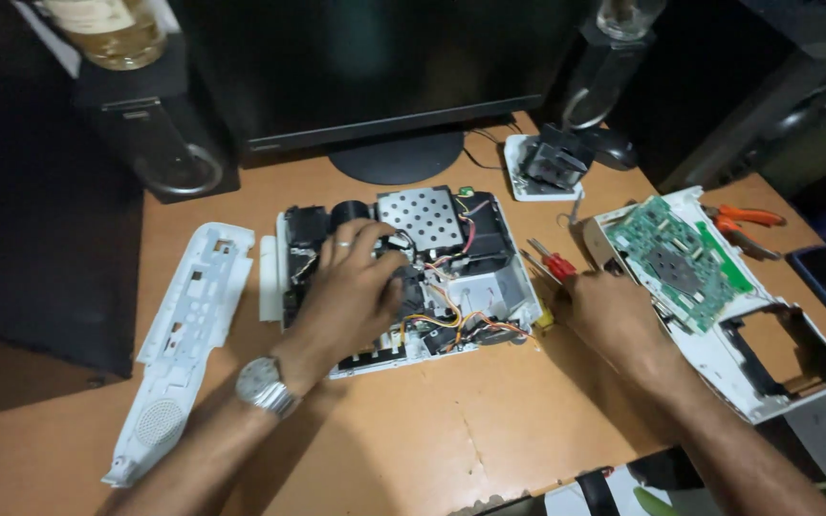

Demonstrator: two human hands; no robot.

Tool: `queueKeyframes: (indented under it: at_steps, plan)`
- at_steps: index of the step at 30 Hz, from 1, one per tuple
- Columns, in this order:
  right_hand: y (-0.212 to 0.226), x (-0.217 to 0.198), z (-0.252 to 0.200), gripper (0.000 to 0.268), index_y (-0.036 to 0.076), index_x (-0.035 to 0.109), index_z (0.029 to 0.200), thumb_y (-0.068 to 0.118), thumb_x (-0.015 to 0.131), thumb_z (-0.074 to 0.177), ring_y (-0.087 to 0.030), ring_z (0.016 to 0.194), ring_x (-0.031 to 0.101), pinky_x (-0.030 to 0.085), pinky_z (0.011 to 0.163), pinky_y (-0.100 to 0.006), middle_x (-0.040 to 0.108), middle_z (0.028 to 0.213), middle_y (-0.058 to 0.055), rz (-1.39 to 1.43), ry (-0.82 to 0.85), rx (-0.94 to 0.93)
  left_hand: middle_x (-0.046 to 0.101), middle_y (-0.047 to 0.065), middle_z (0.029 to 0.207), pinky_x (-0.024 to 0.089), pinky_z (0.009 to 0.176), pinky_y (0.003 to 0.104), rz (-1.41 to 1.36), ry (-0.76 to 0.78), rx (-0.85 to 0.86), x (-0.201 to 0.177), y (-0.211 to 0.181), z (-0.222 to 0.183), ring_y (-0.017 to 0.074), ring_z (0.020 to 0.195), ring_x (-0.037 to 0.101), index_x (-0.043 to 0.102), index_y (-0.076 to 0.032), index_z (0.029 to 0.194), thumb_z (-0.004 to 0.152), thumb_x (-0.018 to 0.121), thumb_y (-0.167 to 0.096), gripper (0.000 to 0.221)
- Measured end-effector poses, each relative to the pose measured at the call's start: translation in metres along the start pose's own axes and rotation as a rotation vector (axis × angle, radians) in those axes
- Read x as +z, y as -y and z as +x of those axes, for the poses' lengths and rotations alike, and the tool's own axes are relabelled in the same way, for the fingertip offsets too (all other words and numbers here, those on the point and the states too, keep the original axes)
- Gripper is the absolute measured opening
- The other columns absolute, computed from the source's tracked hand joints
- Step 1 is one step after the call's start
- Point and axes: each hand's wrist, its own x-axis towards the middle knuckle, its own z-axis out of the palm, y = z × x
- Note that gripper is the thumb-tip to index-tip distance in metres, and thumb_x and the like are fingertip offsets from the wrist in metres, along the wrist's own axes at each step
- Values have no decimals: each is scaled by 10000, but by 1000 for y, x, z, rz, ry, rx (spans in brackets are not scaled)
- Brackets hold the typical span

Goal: Disassembling the internal cooling and optical components of an electronic device by removing screws and disconnecting wire harnesses.

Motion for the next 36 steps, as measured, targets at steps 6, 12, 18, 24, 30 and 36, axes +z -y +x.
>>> queueKeyframes:
  at_steps: [6,12,18,24,30,36]
  plan:
    - [1,17,-4,386,230,804,1060,495,561,921,-330,841,787,638,749,-491,793,968,-57,-46,-25,31,518,169,1365,372,1054,617,7,-68,44,-17,-17,9,458,1339,400,720,-110,1016,786,662,-46,247]
    - [19,-55,-34,393,280,749,1178,506,492,983,-334,980,778,626,785,-472,774,1142,-25,32,46,97,450,203,1483,252,1114,687,-61,98,-42,-19,-16,14,472,1440,284,756,-86,964,798,631,-57,210]
    - [39,-141,-70,304,251,698,1175,428,546,980,-189,750,765,596,678,-375,794,1045,51,195,-138,-177,210,187,1660,34,1201,750,-144,418,-216,-24,-22,35,459,1549,50,762,-81,1005,837,588,-140,250]
    - [104,-162,-54,238,205,757,1072,331,586,965,-276,786,725,569,621,-444,730,938,4,96,-269,-483,232,197,1641,91,1177,708,-122,451,-194,-12,-15,36,473,1522,98,769,-56,996,853,541,-153,287]
    - [136,-154,-25,246,173,777,969,309,575,932,-320,762,750,595,646,-470,705,842,-20,23,-230,-490,298,188,1596,206,1117,675,-114,395,-170,-2,-8,32,462,1483,155,784,-32,1015,859,530,-147,319]
    - [142,-158,-17,238,168,764,862,319,585,903,-324,723,753,590,612,-468,685,805,-18,-50,-236,-505,290,173,1608,218,1117,669,-107,389,-163,6,-3,32,459,1481,162,774,-53,1068,830,536,-141,348]
